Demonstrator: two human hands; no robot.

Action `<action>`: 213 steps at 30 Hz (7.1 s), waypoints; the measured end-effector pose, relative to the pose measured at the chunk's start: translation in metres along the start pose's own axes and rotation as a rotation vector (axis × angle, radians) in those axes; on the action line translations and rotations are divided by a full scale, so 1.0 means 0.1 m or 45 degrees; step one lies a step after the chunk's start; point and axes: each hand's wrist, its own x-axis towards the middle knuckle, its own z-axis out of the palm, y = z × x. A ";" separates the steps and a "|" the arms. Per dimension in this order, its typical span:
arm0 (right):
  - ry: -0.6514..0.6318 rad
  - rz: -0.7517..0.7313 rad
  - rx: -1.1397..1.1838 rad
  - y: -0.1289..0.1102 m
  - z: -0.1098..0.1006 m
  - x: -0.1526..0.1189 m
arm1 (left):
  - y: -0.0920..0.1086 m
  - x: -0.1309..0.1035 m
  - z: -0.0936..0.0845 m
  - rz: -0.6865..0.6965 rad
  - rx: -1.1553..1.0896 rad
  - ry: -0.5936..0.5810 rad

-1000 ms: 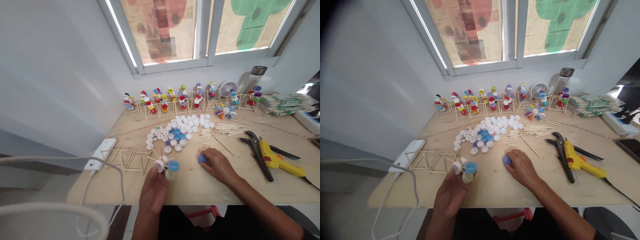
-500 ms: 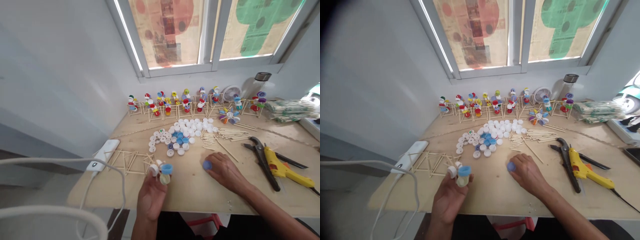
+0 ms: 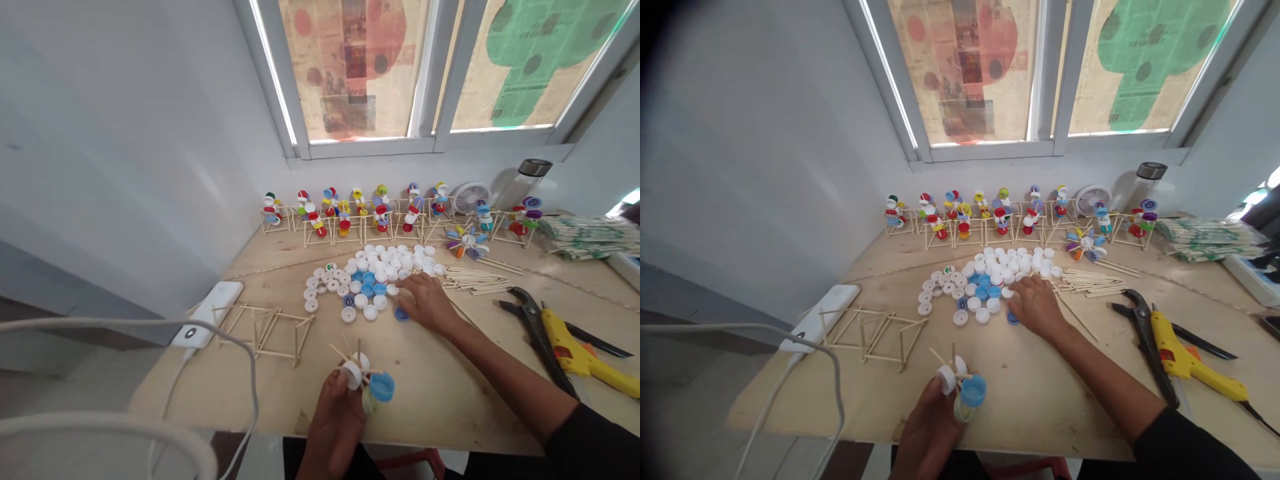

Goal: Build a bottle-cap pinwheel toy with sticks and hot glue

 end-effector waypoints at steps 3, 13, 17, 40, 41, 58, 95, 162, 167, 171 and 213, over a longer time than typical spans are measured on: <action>0.022 0.069 -0.026 -0.01 0.01 0.23 | 0.01 -0.01 -0.05 -0.053 -0.019 -0.034; 0.059 0.059 -0.030 -0.16 0.15 0.56 | 0.02 0.00 -0.08 -0.050 -0.053 -0.090; 0.080 0.020 -0.006 -0.14 0.10 0.49 | 0.03 -0.02 -0.04 -0.052 -0.027 -0.045; 0.016 -0.104 -0.083 -0.06 0.00 0.53 | 0.02 -0.02 -0.02 -0.052 0.011 0.016; 0.005 -0.098 -0.097 -0.08 0.00 0.55 | 0.02 -0.02 -0.02 -0.063 0.005 0.019; -0.170 0.103 -0.229 -0.32 0.06 0.74 | 0.03 -0.04 -0.01 -0.057 -0.025 -0.029; -0.061 -0.440 -0.317 -0.11 0.06 0.80 | -0.02 0.01 -0.05 -0.013 0.002 -0.082; 0.129 0.119 0.782 0.13 -0.03 -0.77 | 0.02 0.18 0.28 0.077 0.103 -0.070; 0.171 0.190 0.949 0.05 0.22 -1.00 | -0.04 0.44 0.52 0.039 0.100 -0.155; 0.200 0.209 1.029 0.04 0.34 -1.04 | -0.13 0.57 0.50 0.020 0.109 -0.178; 0.249 0.215 0.922 0.00 0.29 -1.12 | -0.21 0.64 0.39 0.065 0.205 -0.278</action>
